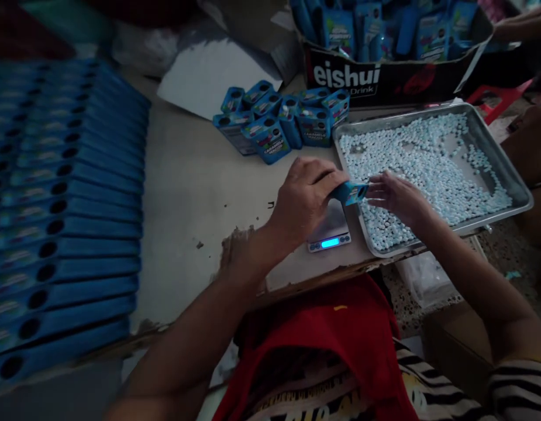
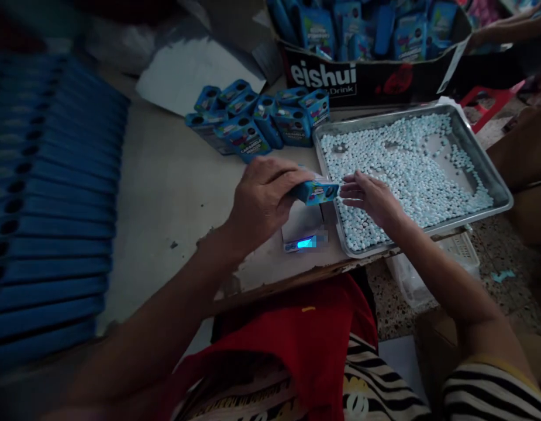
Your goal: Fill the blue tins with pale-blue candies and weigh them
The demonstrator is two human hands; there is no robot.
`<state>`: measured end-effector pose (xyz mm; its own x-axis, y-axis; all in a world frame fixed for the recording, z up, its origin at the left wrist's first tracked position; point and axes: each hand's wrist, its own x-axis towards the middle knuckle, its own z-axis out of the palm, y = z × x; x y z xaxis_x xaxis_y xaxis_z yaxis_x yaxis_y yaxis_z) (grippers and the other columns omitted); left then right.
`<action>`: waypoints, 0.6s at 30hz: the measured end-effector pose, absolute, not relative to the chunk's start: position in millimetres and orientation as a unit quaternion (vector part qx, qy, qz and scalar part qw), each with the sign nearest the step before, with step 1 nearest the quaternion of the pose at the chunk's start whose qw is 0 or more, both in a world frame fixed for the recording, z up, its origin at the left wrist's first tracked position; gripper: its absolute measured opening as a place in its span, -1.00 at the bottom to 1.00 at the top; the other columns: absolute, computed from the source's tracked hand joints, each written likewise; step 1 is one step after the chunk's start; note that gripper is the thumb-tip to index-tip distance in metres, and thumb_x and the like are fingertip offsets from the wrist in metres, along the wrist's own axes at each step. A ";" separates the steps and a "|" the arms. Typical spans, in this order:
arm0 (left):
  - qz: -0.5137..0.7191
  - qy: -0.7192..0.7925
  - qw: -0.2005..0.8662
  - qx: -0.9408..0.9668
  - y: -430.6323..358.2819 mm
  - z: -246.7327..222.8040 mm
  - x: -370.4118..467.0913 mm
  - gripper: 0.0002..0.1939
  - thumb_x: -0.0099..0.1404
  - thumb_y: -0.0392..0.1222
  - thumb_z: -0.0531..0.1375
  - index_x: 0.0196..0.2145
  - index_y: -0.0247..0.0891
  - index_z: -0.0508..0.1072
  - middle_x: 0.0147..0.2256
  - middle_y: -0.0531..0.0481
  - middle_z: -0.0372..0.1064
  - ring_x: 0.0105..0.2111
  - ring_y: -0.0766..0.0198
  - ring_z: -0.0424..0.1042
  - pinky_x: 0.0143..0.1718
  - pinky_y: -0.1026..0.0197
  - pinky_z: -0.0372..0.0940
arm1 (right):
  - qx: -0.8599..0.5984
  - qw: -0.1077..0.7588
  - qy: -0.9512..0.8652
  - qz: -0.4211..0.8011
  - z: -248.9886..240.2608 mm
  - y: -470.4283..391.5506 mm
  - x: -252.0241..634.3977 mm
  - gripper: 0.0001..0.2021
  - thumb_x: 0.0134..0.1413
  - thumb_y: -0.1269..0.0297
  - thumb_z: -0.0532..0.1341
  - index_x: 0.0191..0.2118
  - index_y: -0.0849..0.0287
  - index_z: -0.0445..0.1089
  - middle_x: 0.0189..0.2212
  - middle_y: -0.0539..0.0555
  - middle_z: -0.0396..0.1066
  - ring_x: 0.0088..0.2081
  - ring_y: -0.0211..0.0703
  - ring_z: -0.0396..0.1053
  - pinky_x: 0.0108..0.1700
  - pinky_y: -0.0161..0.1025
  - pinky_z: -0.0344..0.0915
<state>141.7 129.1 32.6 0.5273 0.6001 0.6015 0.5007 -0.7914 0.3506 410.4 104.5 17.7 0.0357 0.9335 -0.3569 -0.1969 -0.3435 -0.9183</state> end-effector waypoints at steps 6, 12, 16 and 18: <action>0.284 0.230 -0.015 0.931 173.2 62.5 187.0 -0.64 0.67 -0.32 0.14 0.14 -0.10 0.72 0.08 -0.16 0.65 0.20 -0.05 0.55 0.24 -0.09 0.46 | -0.485 0.476 -0.061 0.731 11.4 138.9 391.8 -0.56 0.73 -0.05 0.02 -0.19 0.10 0.38 -0.45 0.04 0.48 -0.45 -0.18 0.46 -0.45 -0.34 0.42; 0.287 0.228 -0.066 0.928 191.8 64.8 196.5 -0.68 0.70 -0.22 0.17 0.15 -0.08 0.74 0.09 -0.12 0.68 0.19 -0.05 0.57 0.22 -0.06 0.44 | -0.448 0.469 0.014 0.761 5.5 146.0 394.9 -0.54 0.67 -0.14 0.06 -0.20 0.09 0.36 -0.44 0.09 0.43 -0.46 -0.18 0.35 -0.54 -0.37 0.29; 0.323 0.221 -0.042 0.919 187.2 63.7 200.9 -0.66 0.72 -0.18 0.15 0.09 -0.04 0.77 0.08 -0.08 0.71 0.20 -0.07 0.59 0.27 -0.11 0.40 | -0.438 0.490 0.014 0.754 -1.4 147.8 396.2 -0.61 0.59 -0.10 0.22 -0.22 0.08 0.34 -0.50 0.00 0.32 -0.46 -0.19 0.34 -0.51 -0.40 0.29; 0.319 0.236 -0.007 0.918 189.9 55.5 203.3 -0.68 0.68 -0.22 0.19 0.07 -0.02 0.78 0.08 -0.06 0.71 0.18 -0.08 0.60 0.27 -0.12 0.40 | -0.424 0.488 -0.005 0.763 -4.3 147.1 396.5 -0.59 0.62 -0.10 0.18 -0.25 0.06 0.28 -0.50 -0.01 0.30 -0.46 -0.20 0.34 -0.50 -0.41 0.27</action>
